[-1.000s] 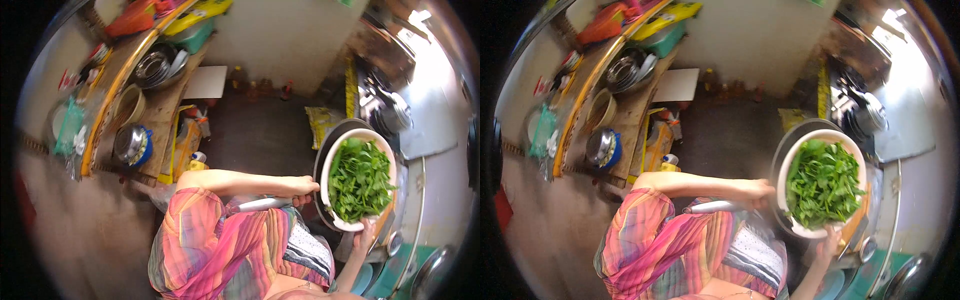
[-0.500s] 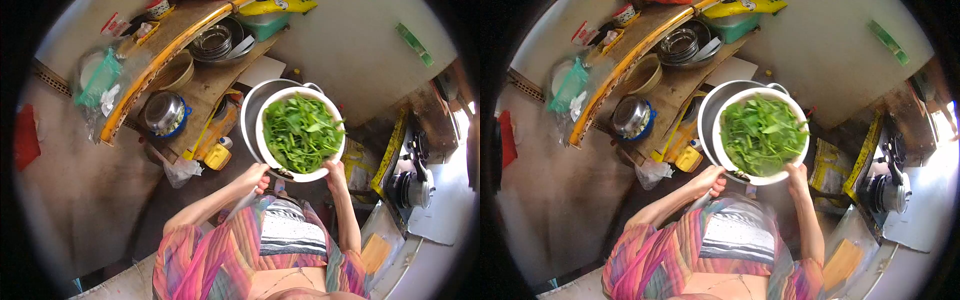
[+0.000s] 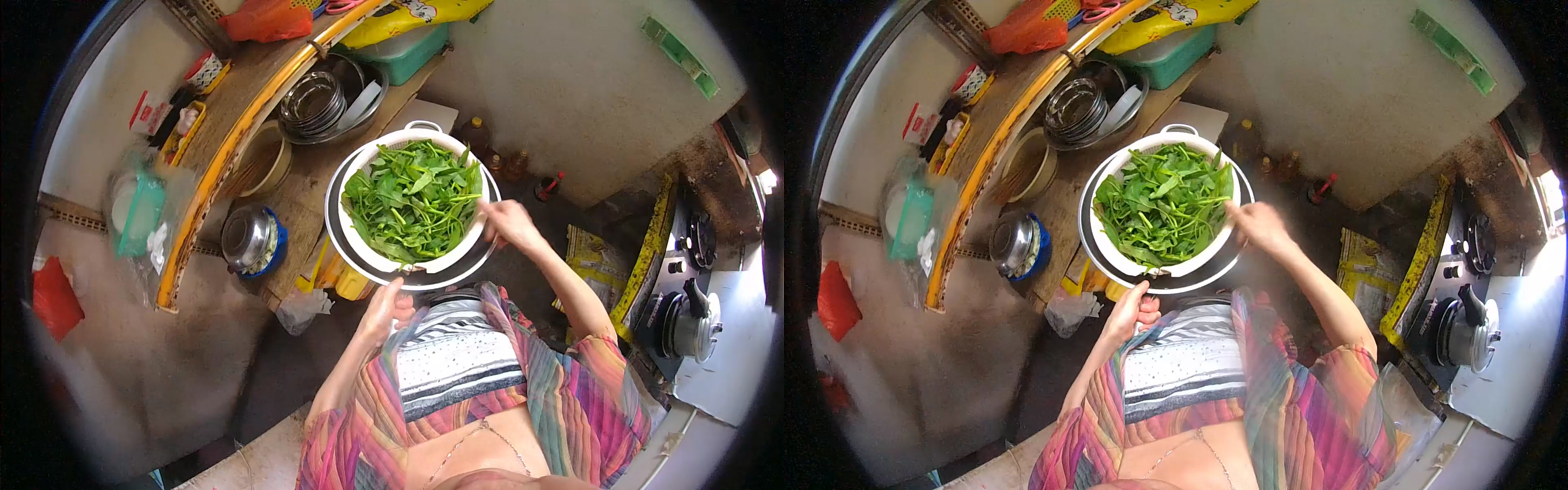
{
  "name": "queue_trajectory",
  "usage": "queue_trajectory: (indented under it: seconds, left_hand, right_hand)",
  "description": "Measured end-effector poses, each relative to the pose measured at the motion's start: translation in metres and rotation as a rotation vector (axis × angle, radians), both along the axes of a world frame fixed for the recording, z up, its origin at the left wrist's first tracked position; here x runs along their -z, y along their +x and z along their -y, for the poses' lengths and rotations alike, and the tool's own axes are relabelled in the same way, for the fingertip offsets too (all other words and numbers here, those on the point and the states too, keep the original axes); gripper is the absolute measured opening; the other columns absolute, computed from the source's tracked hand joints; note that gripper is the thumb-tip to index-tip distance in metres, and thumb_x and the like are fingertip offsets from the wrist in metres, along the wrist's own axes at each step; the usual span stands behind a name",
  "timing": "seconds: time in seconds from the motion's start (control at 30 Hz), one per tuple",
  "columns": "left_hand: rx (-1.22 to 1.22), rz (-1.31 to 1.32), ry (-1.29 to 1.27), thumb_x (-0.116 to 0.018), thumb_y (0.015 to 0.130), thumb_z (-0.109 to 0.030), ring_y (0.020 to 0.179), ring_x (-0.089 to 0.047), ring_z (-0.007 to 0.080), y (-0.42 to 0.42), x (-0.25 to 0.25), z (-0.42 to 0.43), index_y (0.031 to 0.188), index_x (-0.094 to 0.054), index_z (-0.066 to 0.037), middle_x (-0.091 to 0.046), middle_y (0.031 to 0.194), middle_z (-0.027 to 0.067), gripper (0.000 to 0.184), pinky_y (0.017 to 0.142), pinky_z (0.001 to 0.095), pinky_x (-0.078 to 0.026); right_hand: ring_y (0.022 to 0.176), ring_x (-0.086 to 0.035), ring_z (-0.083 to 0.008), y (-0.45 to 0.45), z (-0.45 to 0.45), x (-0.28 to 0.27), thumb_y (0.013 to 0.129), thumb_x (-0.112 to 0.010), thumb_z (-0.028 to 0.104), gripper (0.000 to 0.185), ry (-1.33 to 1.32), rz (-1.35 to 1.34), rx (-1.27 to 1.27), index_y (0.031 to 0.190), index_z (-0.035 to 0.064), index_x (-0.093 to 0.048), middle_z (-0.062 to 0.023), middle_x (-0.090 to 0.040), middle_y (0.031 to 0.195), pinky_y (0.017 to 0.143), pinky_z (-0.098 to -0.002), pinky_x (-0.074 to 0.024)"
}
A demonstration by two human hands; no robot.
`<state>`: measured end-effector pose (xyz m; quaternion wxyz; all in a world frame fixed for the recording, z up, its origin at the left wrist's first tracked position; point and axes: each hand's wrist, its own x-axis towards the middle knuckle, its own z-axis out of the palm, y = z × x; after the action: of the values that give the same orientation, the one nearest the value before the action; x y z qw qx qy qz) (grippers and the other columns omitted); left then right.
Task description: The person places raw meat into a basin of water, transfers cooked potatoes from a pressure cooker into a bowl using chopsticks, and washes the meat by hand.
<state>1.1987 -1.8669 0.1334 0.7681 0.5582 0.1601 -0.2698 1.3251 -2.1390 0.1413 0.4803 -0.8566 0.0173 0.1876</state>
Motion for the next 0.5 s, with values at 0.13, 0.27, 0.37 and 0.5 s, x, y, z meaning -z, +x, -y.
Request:
queue_trajectory:
  seconds: [0.13,0.27,0.37,0.5]
  left_hand:
    - [0.150,0.019,-0.080,-0.028,0.096,-0.034,0.041,-0.023,0.0072,0.045,0.019,0.015,0.070,-0.026,-0.012,-0.024,0.055,-0.0034,0.034,0.035,0.0234,-0.019]
    - [0.179,-0.032,-0.066,-0.031,0.096,-0.034,0.041,-0.024,0.0071,0.084,0.013,0.031,0.066,-0.027,-0.012,-0.023,0.054,-0.0040,0.037,0.035,0.0241,-0.018]
    - [0.249,-0.090,-0.077,-0.036,0.094,-0.032,0.040,-0.025,0.0059,0.127,0.030,0.030,0.067,-0.028,-0.012,-0.025,0.054,-0.0040,0.035,0.034,0.0226,-0.017]
    - [0.427,-0.174,-0.139,-0.037,0.093,-0.032,0.038,-0.024,0.0050,0.201,0.079,0.013,0.062,-0.029,-0.013,-0.026,0.052,-0.0058,0.038,0.035,0.0218,-0.017]
  right_hand:
    - [0.074,-0.063,-0.0209,0.024,0.074,0.023,0.084,-0.052,0.038,0.039,-0.078,0.291,0.317,0.099,0.0027,-0.056,-0.0133,-0.063,0.083,0.062,-0.0366,-0.0523]
    - [0.079,-0.064,-0.0240,0.039,0.075,0.085,0.076,-0.059,0.012,0.040,0.680,-0.407,0.176,0.113,0.0003,-0.049,-0.0117,-0.061,0.096,0.069,-0.0425,-0.0555]
    - [0.080,-0.062,-0.0232,0.056,0.063,0.128,0.068,-0.057,0.001,0.041,0.798,-0.340,0.355,0.109,-0.0014,-0.051,-0.0115,-0.060,0.095,0.069,-0.0423,-0.0553]
    - [0.079,-0.061,-0.0222,0.062,0.049,0.160,0.064,-0.055,-0.004,0.041,0.818,-0.254,0.589,0.105,-0.0011,-0.053,-0.0090,-0.061,0.090,0.069,-0.0364,-0.0541]
